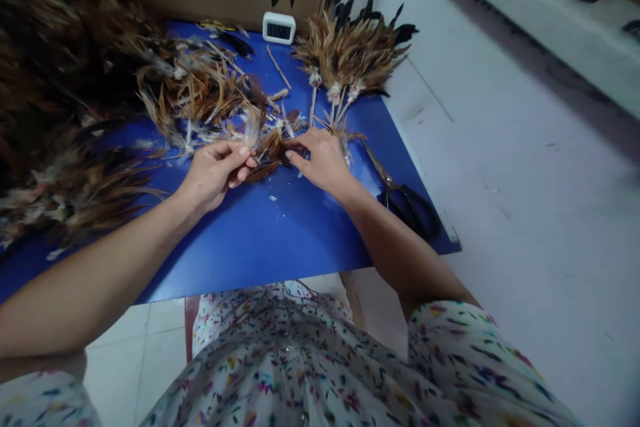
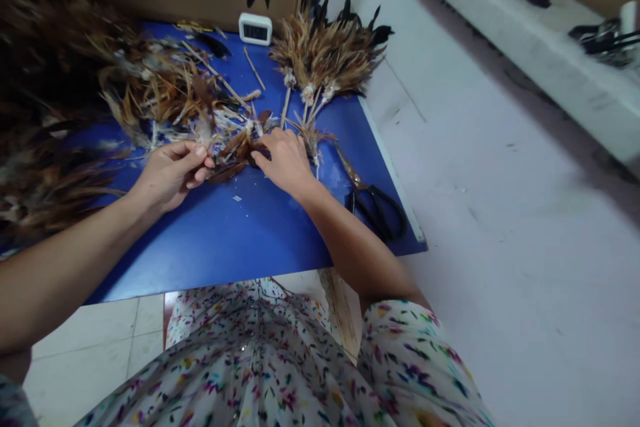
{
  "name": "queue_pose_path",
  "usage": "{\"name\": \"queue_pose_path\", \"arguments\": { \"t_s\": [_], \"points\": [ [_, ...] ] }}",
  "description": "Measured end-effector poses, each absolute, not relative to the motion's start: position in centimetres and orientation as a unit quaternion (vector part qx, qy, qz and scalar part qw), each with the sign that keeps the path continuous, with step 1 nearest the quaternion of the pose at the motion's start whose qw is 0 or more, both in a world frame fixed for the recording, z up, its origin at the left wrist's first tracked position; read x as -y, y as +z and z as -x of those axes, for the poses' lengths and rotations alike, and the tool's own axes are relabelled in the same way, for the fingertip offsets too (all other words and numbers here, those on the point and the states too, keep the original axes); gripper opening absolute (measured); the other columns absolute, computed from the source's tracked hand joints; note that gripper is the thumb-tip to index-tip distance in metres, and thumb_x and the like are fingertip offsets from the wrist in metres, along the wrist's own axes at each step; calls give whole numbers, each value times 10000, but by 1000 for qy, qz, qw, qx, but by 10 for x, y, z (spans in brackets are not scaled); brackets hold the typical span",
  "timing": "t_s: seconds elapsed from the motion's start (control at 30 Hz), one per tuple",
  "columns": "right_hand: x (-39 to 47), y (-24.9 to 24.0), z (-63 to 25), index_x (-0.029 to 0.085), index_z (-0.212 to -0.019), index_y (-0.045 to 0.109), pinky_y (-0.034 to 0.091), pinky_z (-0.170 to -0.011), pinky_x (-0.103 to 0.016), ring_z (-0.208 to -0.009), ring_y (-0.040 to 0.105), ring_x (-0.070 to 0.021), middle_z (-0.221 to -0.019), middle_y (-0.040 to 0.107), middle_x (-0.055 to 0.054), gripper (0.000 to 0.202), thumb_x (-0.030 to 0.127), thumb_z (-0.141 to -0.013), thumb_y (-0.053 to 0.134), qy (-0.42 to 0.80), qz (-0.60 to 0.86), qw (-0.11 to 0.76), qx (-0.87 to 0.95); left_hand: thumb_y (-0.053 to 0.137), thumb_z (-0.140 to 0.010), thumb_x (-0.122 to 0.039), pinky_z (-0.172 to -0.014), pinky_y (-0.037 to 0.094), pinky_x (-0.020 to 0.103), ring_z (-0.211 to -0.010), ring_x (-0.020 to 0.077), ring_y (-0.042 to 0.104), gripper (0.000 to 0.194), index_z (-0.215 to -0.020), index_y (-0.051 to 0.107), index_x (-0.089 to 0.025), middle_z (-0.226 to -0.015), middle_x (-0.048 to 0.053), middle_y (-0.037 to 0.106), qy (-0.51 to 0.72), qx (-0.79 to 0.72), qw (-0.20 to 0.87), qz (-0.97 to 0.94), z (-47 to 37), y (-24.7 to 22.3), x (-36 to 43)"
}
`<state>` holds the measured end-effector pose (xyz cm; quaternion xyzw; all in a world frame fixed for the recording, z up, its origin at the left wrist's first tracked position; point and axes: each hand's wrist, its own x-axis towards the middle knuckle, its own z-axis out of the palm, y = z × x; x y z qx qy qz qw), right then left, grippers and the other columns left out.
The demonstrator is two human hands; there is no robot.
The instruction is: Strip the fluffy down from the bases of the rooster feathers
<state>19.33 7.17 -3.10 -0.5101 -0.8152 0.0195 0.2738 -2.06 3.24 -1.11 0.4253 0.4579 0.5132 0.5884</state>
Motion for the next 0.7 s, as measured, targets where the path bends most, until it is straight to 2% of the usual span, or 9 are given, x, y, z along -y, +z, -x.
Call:
{"name": "queue_pose_path", "arguments": {
  "t_s": [0.07, 0.2, 0.43, 0.6, 0.7],
  "points": [
    [-75, -31, -191, 166, -940, 739, 446, -888, -423, -930, 594, -231, -935, 689, -90, 158, 273, -888, 636, 11, 511, 253, 821, 824, -695, -310, -360, 272, 169, -439, 49, 482, 246, -687, 631, -157, -651, 16, 663, 515, -452, 592, -425, 21, -12, -32],
    [-76, -28, -192, 163, -875, 743, 442, -870, -408, -901, 611, -228, -874, 696, -86, 149, 212, -907, 606, 6, 517, 243, 821, 804, -732, -304, -369, 287, 179, -444, 53, 490, 230, -683, 627, -165, -646, 11, 656, 516, -450, 591, -427, 22, -12, -33],
    [-70, -19, -201, 206, -793, 710, 497, -787, -339, -811, 627, -174, -816, 686, -29, 175, 293, -907, 608, 97, 479, 401, 775, 803, -749, -343, -374, 304, 188, -434, 55, 491, 265, -703, 613, -164, -638, 13, 650, 518, -450, 583, -435, 21, -12, -33],
    [-69, -12, -201, 207, -690, 665, 527, -832, -348, -960, 653, -180, -959, 717, -41, 212, 353, -843, 674, 227, 446, 493, 712, 820, -724, -333, -376, 316, 178, -443, 51, 489, 264, -724, 622, -159, -638, 7, 644, 522, -442, 596, -421, 23, -13, -34],
    [-66, -9, -199, 207, -698, 670, 545, -786, -331, -927, 666, -167, -1025, 719, -46, 229, 390, -836, 672, 318, 435, 522, 661, 833, -702, -336, -377, 321, 173, -449, 55, 495, 279, -717, 617, -160, -639, 7, 642, 524, -436, 601, -417, 23, -13, -34]
  ]
}}
